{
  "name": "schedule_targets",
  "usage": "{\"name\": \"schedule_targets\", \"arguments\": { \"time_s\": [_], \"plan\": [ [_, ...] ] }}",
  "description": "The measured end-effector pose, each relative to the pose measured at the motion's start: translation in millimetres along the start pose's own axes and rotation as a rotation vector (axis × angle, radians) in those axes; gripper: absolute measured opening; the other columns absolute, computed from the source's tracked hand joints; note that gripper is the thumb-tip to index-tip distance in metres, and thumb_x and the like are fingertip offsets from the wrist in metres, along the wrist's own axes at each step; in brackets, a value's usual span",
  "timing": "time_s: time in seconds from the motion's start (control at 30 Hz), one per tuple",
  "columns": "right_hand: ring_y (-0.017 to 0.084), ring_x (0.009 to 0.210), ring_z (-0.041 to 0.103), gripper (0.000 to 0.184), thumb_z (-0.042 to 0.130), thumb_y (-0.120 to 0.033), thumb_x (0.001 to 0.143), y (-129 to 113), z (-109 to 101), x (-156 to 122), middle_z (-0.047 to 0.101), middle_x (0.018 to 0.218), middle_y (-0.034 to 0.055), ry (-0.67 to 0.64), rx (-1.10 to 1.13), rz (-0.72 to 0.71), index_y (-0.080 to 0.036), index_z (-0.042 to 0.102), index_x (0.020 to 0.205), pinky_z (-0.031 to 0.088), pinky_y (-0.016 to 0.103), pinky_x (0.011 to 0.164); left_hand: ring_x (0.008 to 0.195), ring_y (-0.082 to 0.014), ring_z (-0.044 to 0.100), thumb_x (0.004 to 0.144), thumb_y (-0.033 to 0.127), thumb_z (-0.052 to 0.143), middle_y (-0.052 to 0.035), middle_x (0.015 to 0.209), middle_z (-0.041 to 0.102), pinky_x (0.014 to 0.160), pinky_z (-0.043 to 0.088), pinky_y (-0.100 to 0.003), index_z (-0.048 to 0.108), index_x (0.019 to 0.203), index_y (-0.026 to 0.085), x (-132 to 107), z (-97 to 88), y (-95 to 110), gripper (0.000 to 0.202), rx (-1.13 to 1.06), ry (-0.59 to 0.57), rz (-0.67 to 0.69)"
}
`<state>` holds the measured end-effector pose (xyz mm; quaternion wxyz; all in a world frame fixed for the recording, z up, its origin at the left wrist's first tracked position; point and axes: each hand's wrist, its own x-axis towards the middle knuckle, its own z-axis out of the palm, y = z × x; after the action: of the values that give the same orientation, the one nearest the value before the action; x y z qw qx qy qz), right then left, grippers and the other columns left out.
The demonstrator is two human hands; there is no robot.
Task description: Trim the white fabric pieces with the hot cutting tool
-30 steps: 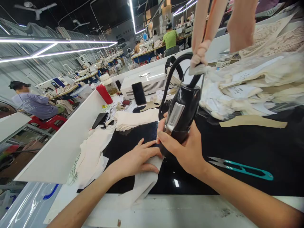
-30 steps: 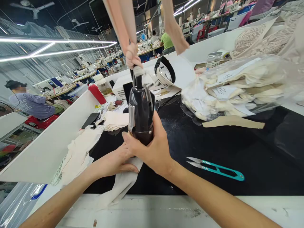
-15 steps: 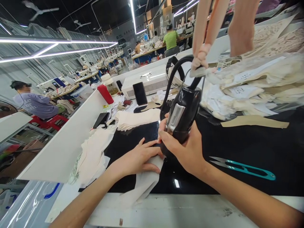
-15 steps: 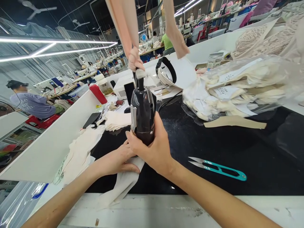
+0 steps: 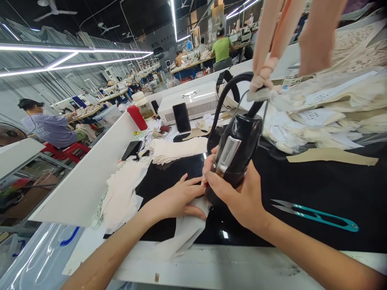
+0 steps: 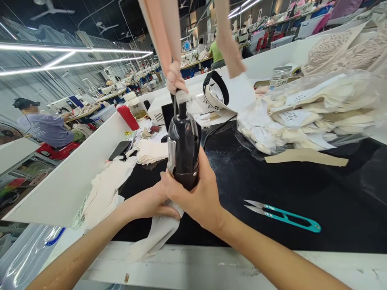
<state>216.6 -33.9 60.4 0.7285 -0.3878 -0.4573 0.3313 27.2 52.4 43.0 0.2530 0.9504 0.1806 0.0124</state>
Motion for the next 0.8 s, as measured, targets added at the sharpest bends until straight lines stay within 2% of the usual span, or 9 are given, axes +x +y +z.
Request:
{"name": "schedule_targets", "arguments": {
  "time_s": [0.07, 0.23, 0.37, 0.47, 0.53, 0.6, 0.63, 0.7, 0.8],
  "plan": [
    [0.02, 0.077, 0.071, 0.03, 0.089, -0.036, 0.086, -1, 1, -1, 0.073, 0.087, -0.0023, 0.015, 0.024, 0.012, -0.03, 0.069, 0.107, 0.064, 0.036, 0.067, 0.17, -0.0416, 0.05, 0.093, 0.033, 0.102, -0.0187, 0.169, 0.067, 0.139, 0.033, -0.08, 0.076, 0.148, 0.024, 1, -0.4, 1, 0.061, -0.011, -0.007, -0.007],
    [0.021, 0.077, 0.073, 0.035, 0.091, -0.034, 0.083, -2, 2, -5, 0.074, 0.088, -0.0026, -0.007, 0.04, 0.025, -0.031, 0.069, 0.11, 0.066, 0.037, 0.066, 0.164, -0.0421, 0.058, 0.091, 0.03, 0.103, -0.0176, 0.17, 0.066, 0.133, 0.049, -0.073, 0.08, 0.135, 0.022, 3, -0.5, 1, 0.05, -0.067, -0.024, -0.03],
    [0.021, 0.078, 0.075, 0.031, 0.088, -0.034, 0.086, -2, 1, -5, 0.074, 0.088, -0.002, -0.017, 0.017, 0.013, -0.03, 0.068, 0.109, 0.065, 0.036, 0.066, 0.166, -0.0415, 0.056, 0.091, 0.035, 0.103, -0.0157, 0.168, 0.069, 0.134, 0.049, -0.072, 0.079, 0.139, 0.024, 4, 0.0, -3, 0.054, -0.011, -0.015, 0.004],
    [0.021, 0.077, 0.075, 0.031, 0.089, -0.034, 0.085, -3, 1, -4, 0.075, 0.087, -0.0026, -0.005, 0.026, 0.012, -0.03, 0.068, 0.109, 0.065, 0.036, 0.065, 0.164, -0.0412, 0.057, 0.092, 0.037, 0.103, -0.0177, 0.167, 0.068, 0.135, 0.047, -0.073, 0.074, 0.147, 0.023, -6, 4.8, 2, 0.064, 0.092, 0.073, 0.033],
    [0.02, 0.073, 0.074, 0.033, 0.091, -0.035, 0.084, -4, 2, -2, 0.075, 0.086, -0.0042, 0.007, 0.058, 0.001, -0.031, 0.068, 0.109, 0.064, 0.035, 0.064, 0.153, -0.0369, 0.067, 0.097, 0.033, 0.099, -0.0168, 0.16, 0.071, 0.13, 0.056, -0.063, 0.072, 0.145, 0.022, -19, 13.2, 14, 0.056, 0.169, 0.203, -0.009],
    [0.018, 0.068, 0.071, 0.034, 0.093, -0.035, 0.085, -4, 2, -1, 0.074, 0.083, -0.0061, 0.024, 0.101, -0.015, -0.031, 0.068, 0.107, 0.064, 0.034, 0.063, 0.125, -0.0283, 0.079, 0.107, 0.023, 0.087, -0.0122, 0.136, 0.079, 0.11, 0.068, -0.044, 0.074, 0.13, 0.019, -34, 26.1, 30, 0.027, 0.242, 0.362, -0.098],
    [0.017, 0.066, 0.07, 0.034, 0.094, -0.035, 0.085, -5, 2, 0, 0.074, 0.083, -0.0067, 0.029, 0.116, -0.018, -0.031, 0.068, 0.106, 0.064, 0.033, 0.063, 0.113, -0.025, 0.079, 0.111, 0.019, 0.08, -0.0088, 0.125, 0.08, 0.102, 0.069, -0.04, 0.074, 0.126, 0.019, -41, 33.6, 38, 0.016, 0.28, 0.4, -0.156],
    [0.016, 0.064, 0.069, 0.033, 0.096, -0.035, 0.086, -5, 1, 1, 0.075, 0.082, -0.007, 0.027, 0.133, -0.015, -0.031, 0.068, 0.105, 0.063, 0.033, 0.061, 0.098, -0.0226, 0.078, 0.115, 0.017, 0.072, -0.0051, 0.111, 0.079, 0.091, 0.069, -0.036, 0.073, 0.12, 0.02, -50, 48.4, 50, 0.006, 0.349, 0.435, -0.155],
    [0.016, 0.065, 0.069, 0.032, 0.097, -0.032, 0.086, -5, -2, 4, 0.076, 0.084, -0.0066, 0.024, 0.145, -0.007, -0.031, 0.071, 0.105, 0.064, 0.031, 0.06, 0.093, -0.0211, 0.076, 0.118, 0.013, 0.061, -0.0044, 0.108, 0.079, 0.087, 0.068, -0.034, 0.072, 0.12, 0.018, -55, 62.5, 55, 0.012, 0.414, 0.453, -0.097]
  ]
}}
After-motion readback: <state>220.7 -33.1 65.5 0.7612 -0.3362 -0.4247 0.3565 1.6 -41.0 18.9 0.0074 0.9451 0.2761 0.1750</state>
